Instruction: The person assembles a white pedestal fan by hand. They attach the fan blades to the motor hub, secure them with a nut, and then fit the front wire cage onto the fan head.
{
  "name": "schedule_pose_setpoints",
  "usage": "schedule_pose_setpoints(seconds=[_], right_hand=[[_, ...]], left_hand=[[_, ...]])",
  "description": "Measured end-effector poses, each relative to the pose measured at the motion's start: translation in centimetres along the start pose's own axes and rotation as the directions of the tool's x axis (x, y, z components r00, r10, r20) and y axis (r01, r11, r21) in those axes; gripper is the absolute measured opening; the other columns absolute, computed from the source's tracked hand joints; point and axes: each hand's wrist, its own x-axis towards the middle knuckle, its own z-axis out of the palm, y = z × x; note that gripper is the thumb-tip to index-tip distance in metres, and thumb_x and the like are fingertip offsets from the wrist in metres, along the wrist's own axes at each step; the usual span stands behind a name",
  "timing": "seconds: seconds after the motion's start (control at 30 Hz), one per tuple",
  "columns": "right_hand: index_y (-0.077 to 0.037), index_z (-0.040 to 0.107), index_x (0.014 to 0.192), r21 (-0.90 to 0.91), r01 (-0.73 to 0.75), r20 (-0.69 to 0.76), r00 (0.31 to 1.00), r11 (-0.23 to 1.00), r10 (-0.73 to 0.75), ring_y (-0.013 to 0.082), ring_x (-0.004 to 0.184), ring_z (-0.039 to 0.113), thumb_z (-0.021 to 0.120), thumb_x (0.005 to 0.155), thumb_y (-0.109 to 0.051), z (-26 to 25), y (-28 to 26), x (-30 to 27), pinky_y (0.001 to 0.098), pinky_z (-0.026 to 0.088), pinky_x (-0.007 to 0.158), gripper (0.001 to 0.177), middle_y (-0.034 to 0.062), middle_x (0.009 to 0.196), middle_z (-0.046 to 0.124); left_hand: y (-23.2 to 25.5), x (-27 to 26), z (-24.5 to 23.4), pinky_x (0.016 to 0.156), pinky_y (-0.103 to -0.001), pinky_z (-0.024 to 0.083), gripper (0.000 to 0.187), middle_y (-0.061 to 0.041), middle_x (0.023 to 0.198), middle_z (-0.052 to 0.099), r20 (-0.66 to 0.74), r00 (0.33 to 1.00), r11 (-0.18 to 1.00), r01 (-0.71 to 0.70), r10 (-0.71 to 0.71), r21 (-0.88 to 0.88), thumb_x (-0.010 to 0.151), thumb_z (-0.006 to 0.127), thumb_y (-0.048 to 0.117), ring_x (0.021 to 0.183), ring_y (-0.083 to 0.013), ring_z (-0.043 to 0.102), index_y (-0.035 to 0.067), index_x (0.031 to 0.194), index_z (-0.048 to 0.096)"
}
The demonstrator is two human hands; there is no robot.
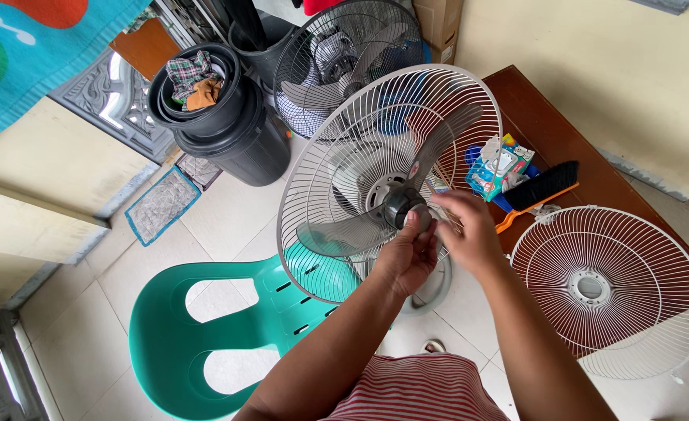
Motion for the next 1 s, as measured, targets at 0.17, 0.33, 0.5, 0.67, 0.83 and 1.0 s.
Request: schedule_pose_setpoints(seconds=[0.17, 0.33, 0.5, 0.67, 0.83, 1.0], right_hand=[[-0.011, 0.059, 0.145, -0.407, 0.194, -0.067, 0.968, 0.893, -0.241, 0.0437, 0.135, 0.043, 0.058, 0.08, 0.009, -0.5, -0.4, 2.3, 0.0536, 0.041, 0.112, 0.068, 0.018, 0.155, 0.047], [-0.023, 0.058, 0.144, -0.617, 0.295, 0.116, 0.951, 0.73, -0.287, 0.0441, 0.144, 0.037, 0.059, 0.081, 0.004, 0.3, 1.1, 4.7, 0.0574, 0.038, 0.114, 0.069, 0.0105, 0.16, 0.039], [-0.01, 0.058, 0.14, -0.573, -0.365, 0.309, 0.733, 0.734, 0.606, 0.0406, 0.119, 0.067, 0.062, 0.094, -0.01, 2.6, 5.5, 1.7, 0.0517, 0.054, 0.101, 0.046, 0.0227, 0.128, 0.07], [-0.017, 0.074, 0.127, -0.53, -0.394, 0.839, -0.114, 0.751, 0.533, 0.0217, 0.097, 0.077, 0.039, 0.087, 0.001, 3.2, 7.0, -4.4, 0.039, 0.057, 0.081, 0.056, 0.0038, 0.117, 0.079], [-0.006, 0.072, 0.12, -0.619, -0.307, 0.616, 0.381, 0.723, 0.689, 0.0284, 0.098, 0.074, 0.051, 0.102, -0.02, 3.7, 5.1, -2.3, 0.0408, 0.057, 0.084, 0.031, 0.0138, 0.113, 0.076], [-0.012, 0.07, 0.122, -0.432, -0.43, 0.294, 0.764, 0.793, 0.574, 0.0352, 0.096, 0.073, 0.059, 0.092, -0.011, 0.8, 2.6, -0.9, 0.0446, 0.056, 0.083, 0.031, 0.018, 0.106, 0.075]], left_hand=[[0.0, 0.2, 0.0, 0.078, -0.025, 0.048, 0.053, 0.001, 0.108, 0.076, -0.043, 0.999, 0.999, 0.02, -0.018, 0.044, 0.083, 0.078, 0.049, 0.086, -0.0126, 0.06, 0.015, 0.122, 0.068], [0.1, 0.3, 0.0, 0.077, -0.025, 0.047, 0.054, 0.002, 0.108, 0.075, -0.064, 0.998, 0.998, 0.022, -0.018, 0.064, 0.083, 0.078, 0.05, 0.086, -0.0117, 0.059, 0.014, 0.123, 0.067], [0.5, 0.9, -0.1, 0.079, -0.025, 0.047, 0.053, 0.0, 0.109, 0.077, -0.059, 0.998, 0.999, 0.017, -0.015, 0.041, 0.086, 0.079, 0.049, 0.087, -0.0123, 0.055, 0.012, 0.121, 0.066], [0.6, 1.3, -0.2, 0.077, -0.026, 0.045, 0.051, 0.002, 0.107, 0.077, -0.054, 0.999, 1.0, -0.002, 0.004, 0.029, 0.083, 0.077, 0.05, 0.085, -0.0123, 0.057, 0.016, 0.119, 0.068], [-0.3, 1.1, -0.2, 0.079, -0.026, 0.045, 0.049, 0.002, 0.108, 0.077, -0.064, 0.998, 0.999, 0.017, -0.015, 0.027, 0.084, 0.076, 0.05, 0.087, -0.0137, 0.058, 0.017, 0.119, 0.067], [0.1, 1.1, 0.1, 0.078, -0.024, 0.045, 0.052, 0.003, 0.107, 0.077, -0.032, 0.999, 1.0, 0.02, -0.02, 0.015, 0.084, 0.077, 0.051, 0.084, -0.0116, 0.058, 0.014, 0.12, 0.068]])
